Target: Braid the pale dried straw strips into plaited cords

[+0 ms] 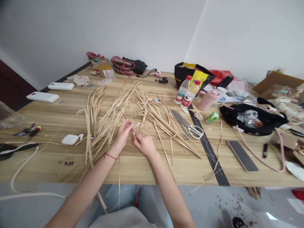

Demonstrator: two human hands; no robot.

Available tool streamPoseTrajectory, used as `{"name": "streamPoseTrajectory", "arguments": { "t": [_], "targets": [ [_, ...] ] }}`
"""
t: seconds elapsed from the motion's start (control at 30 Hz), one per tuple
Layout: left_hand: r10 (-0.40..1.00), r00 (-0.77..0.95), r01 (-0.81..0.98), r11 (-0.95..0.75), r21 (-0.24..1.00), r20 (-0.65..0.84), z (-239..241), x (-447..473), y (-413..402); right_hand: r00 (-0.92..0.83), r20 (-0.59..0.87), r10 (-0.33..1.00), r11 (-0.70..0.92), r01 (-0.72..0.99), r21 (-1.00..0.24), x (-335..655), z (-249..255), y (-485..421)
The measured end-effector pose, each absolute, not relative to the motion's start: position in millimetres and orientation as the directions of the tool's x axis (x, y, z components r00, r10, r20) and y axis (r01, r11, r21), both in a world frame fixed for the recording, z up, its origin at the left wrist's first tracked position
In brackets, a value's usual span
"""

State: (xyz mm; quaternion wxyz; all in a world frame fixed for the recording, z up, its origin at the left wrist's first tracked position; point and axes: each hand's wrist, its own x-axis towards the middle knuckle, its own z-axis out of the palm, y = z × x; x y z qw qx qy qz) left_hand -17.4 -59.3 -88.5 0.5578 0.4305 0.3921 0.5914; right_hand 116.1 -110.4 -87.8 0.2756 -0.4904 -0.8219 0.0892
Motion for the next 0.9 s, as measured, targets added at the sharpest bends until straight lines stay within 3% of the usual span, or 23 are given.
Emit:
{"name": "streamPoseTrajectory", "arguments": {
  "t": [0.3, 0.53, 0.77, 0.9],
  "targets": [
    [0.97, 0.163, -0.074, -0.169, 0.983, 0.179, -93, -17, -59, -0.174, 0.349, 0.921, 0.348, 0.769, -0.536, 113, -96, -111],
    [0.931, 0.269, 0.083, -0.279, 0.957, 0.248, -94, -22, -60, -0.169, 0.291, 0.942, 0.314, 0.747, -0.585, 108, -100, -110],
    [0.855, 0.334, 0.411, -0.511, 0.755, 0.397, -89, -24, -66, -0.082, 0.237, 0.968, 0.224, 0.708, -0.669, 119, -97, -106],
    [0.805, 0.396, 0.495, -0.592, 0.636, 0.441, -87, -24, -68, 0.07, 0.268, 0.961, 0.202, 0.482, -0.852, 131, -93, -100]
  ]
}}
